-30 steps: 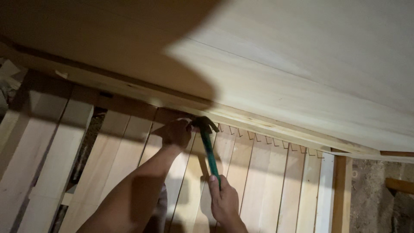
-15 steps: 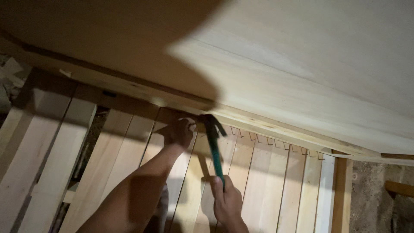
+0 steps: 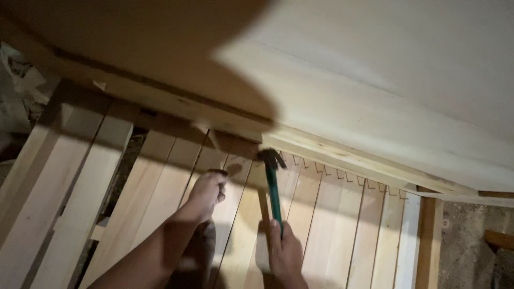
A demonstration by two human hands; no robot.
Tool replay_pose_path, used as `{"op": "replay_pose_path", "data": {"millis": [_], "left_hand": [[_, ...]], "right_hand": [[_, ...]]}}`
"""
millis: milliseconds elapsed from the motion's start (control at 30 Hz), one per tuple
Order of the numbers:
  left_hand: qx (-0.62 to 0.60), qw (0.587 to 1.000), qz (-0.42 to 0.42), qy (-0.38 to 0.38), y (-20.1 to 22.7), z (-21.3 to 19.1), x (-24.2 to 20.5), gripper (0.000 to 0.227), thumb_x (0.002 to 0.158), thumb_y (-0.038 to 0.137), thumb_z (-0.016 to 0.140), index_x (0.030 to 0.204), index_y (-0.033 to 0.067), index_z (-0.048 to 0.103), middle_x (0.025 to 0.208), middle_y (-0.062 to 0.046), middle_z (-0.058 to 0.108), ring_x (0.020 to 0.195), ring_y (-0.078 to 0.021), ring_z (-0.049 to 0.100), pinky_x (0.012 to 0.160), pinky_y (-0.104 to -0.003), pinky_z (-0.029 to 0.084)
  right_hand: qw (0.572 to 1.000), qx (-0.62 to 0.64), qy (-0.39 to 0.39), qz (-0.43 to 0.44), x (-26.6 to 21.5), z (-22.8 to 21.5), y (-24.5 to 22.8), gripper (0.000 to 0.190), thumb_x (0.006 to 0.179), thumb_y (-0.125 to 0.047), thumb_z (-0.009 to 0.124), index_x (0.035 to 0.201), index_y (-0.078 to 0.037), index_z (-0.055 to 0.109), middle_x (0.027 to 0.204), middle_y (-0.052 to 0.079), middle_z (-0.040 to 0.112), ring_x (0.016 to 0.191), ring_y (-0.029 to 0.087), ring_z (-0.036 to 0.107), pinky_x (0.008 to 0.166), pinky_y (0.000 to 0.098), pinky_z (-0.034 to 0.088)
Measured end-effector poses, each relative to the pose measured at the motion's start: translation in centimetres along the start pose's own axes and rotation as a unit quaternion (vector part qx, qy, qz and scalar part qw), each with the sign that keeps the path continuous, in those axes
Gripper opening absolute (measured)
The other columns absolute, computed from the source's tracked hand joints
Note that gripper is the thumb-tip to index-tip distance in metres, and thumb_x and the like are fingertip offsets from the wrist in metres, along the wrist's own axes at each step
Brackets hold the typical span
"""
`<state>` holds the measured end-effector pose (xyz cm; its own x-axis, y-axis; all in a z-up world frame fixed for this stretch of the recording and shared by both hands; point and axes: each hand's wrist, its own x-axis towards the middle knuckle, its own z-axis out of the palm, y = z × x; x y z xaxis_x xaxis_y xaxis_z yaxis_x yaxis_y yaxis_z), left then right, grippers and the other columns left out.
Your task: The person hammers nails into a wooden frame using a hammer. They repeatedly place nails and strike them to secure the frame to the floor.
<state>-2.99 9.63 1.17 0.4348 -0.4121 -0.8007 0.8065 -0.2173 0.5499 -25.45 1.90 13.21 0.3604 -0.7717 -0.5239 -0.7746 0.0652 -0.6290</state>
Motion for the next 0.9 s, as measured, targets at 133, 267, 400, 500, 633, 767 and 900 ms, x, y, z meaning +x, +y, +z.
{"op": "replay_pose_path", "data": {"millis": [133, 267, 400, 500, 633, 767, 900], "left_hand": [[0.017, 0.998, -0.043, -0.038, 0.0, 0.1, -2.6, 0.031, 0.091, -0.003, 0.055, 0.122, 0.0012, 0.056, 0.102, -0.01, 0.061, 0.089, -0.023, 0.064, 0.086, -0.038, 0.057], [0.01, 0.99, -0.001, -0.139, 1.0, -0.4, -5.2, 0.04, 0.084, -0.011, 0.058, 0.123, -0.0024, 0.057, 0.108, -0.013, 0.06, 0.096, -0.026, 0.068, 0.092, -0.04, 0.06], [0.01, 0.99, 0.003, -0.143, 1.5, -1.0, -6.3, 0.038, 0.086, -0.01, 0.06, 0.123, -0.0035, 0.059, 0.109, -0.013, 0.062, 0.101, -0.0272, 0.069, 0.097, -0.041, 0.06], [-0.021, 0.985, 0.013, -0.169, 0.9, -1.2, -6.0, 0.031, 0.092, -0.004, 0.06, 0.123, -0.0022, 0.06, 0.108, -0.011, 0.062, 0.098, -0.0224, 0.067, 0.094, -0.039, 0.06], [0.028, 0.988, 0.021, -0.153, 0.0, -1.2, -5.6, 0.027, 0.101, 0.01, 0.054, 0.125, 0.001, 0.063, 0.097, -0.005, 0.062, 0.083, -0.0135, 0.057, 0.08, -0.029, 0.054], [0.135, 0.977, 0.011, -0.164, 0.2, -1.3, -5.7, 0.033, 0.108, 0.023, 0.044, 0.124, 0.0021, 0.064, 0.086, -0.001, 0.05, 0.072, -0.0111, 0.044, 0.068, -0.027, 0.046], [0.133, 0.976, -0.041, -0.168, 0.6, -0.4, -5.0, 0.031, 0.106, 0.023, 0.046, 0.122, 0.0035, 0.065, 0.087, 0.0, 0.051, 0.073, -0.0095, 0.046, 0.066, -0.027, 0.043]], "right_hand": [[0.991, 0.094, -0.009, 0.098, -2.9, 1.3, 3.5, 0.047, 0.101, -0.041, 0.05, 0.104, -0.003, 0.076, 0.064, 0.012, 0.064, 0.059, 0.02, 0.059, 0.058, 0.0395, 0.047], [0.989, 0.109, -0.019, 0.093, -3.2, 2.6, 6.0, 0.047, 0.1, -0.041, 0.049, 0.103, -0.002, 0.075, 0.076, 0.013, 0.076, 0.068, 0.019, 0.07, 0.067, 0.0346, 0.055], [0.995, 0.045, -0.019, 0.087, -3.2, 2.6, 6.7, 0.046, 0.099, -0.041, 0.047, 0.102, -0.003, 0.074, 0.077, 0.014, 0.077, 0.072, 0.021, 0.074, 0.071, 0.0354, 0.056], [0.998, 0.053, -0.014, 0.042, -3.3, 2.6, 6.6, 0.048, 0.099, -0.042, 0.047, 0.1, -0.002, 0.074, 0.076, 0.015, 0.077, 0.072, 0.022, 0.075, 0.071, 0.0364, 0.057], [0.99, 0.105, -0.022, 0.089, -3.6, 3.0, 6.4, 0.047, 0.101, -0.04, 0.047, 0.103, -0.001, 0.073, 0.077, 0.017, 0.075, 0.07, 0.021, 0.07, 0.069, 0.0379, 0.056], [0.985, 0.117, -0.02, 0.124, -2.9, 3.4, 6.6, 0.046, 0.102, -0.037, 0.048, 0.102, 0.001, 0.074, 0.079, 0.017, 0.076, 0.068, 0.02, 0.069, 0.067, 0.0374, 0.056], [0.987, 0.014, -0.051, 0.149, -2.1, 3.2, 7.3, 0.043, 0.103, -0.04, 0.046, 0.108, -0.007, 0.073, 0.075, 0.018, 0.075, 0.067, 0.022, 0.069, 0.069, 0.0352, 0.055]]}}
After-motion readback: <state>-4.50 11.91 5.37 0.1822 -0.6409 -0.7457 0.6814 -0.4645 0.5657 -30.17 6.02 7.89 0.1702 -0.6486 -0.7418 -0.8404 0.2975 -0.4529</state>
